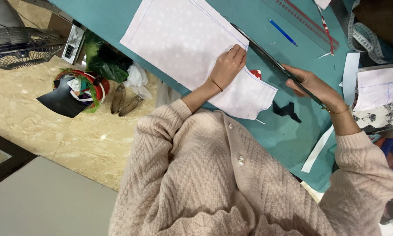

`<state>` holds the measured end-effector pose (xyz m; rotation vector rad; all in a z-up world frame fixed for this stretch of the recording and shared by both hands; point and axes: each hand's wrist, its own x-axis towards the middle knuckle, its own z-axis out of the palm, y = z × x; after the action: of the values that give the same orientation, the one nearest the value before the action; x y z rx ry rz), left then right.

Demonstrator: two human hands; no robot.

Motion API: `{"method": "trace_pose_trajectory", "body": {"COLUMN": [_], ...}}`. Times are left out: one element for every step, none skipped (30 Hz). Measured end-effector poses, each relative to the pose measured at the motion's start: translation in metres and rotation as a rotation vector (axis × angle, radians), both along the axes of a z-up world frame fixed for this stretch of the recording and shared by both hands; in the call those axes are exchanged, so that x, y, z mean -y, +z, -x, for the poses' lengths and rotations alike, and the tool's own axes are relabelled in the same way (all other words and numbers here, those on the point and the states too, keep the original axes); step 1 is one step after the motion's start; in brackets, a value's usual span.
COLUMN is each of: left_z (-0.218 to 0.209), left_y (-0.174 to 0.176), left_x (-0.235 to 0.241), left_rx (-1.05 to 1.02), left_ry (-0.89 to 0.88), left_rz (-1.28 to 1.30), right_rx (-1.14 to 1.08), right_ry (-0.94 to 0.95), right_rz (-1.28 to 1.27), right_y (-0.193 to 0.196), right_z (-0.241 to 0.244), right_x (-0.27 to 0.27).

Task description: Tracing patterns onto fabric and cutting out garment pieces using shears and a ruler

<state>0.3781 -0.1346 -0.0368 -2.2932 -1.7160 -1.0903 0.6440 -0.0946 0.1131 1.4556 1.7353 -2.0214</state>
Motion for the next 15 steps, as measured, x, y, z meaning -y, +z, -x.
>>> {"method": "trace_pose_trajectory", "body": {"left_z": [0.0, 0.0, 0.001, 0.001, 0.001, 0.001, 0.001, 0.001, 0.001, 0.001, 0.001, 0.001, 0.001, 0.0, 0.0], "left_y": [0.001, 0.002, 0.002, 0.002, 0.002, 0.002, 0.001, 0.001, 0.001, 0.002, 0.003, 0.001, -0.001, -0.003, -0.003], "left_x": [0.0, -0.001, -0.001, 0.0, 0.0, 0.0, 0.001, 0.001, 0.0, 0.0, -0.001, 0.0, 0.0, 0.001, 0.0], "left_rx": [-0.001, -0.003, -0.004, 0.017, 0.039, 0.04, 0.048, 0.055, 0.055, 0.029, 0.003, 0.003, -0.044, -0.09, -0.089], "left_ry": [0.006, 0.012, 0.012, 0.004, -0.005, -0.005, -0.015, -0.024, -0.023, -0.012, 0.002, 0.005, 0.004, 0.004, 0.009], "left_rz": [-0.013, -0.025, -0.027, -0.014, -0.002, -0.003, 0.002, 0.007, 0.006, -0.018, -0.043, -0.044, -0.043, -0.041, -0.042], "right_rx": [0.014, 0.029, 0.028, 0.089, 0.152, 0.153, 0.118, 0.082, 0.082, 0.053, 0.023, 0.023, 0.011, 0.0, 0.0], "right_ry": [-0.002, -0.003, -0.003, 0.089, 0.181, 0.18, 0.215, 0.249, 0.25, 0.256, 0.263, 0.266, 0.263, 0.259, 0.264], "right_rz": [0.011, 0.021, 0.019, 0.008, -0.002, -0.004, -0.029, -0.053, -0.054, -0.107, -0.16, -0.161, -0.148, -0.135, -0.135], "right_y": [0.003, 0.006, 0.01, 0.013, 0.017, 0.018, 0.019, 0.02, 0.017, 0.015, 0.013, 0.019, 0.024, 0.03, 0.026], "right_z": [0.002, 0.004, 0.004, 0.005, 0.004, 0.009, 0.014, 0.019, 0.024, 0.03, 0.036, 0.045, 0.054, 0.063, 0.064], "right_x": [0.0, -0.001, -0.002, -0.002, -0.003, -0.005, -0.006, -0.008, -0.011, -0.013, -0.016, -0.018, -0.02, -0.023, -0.024]}}
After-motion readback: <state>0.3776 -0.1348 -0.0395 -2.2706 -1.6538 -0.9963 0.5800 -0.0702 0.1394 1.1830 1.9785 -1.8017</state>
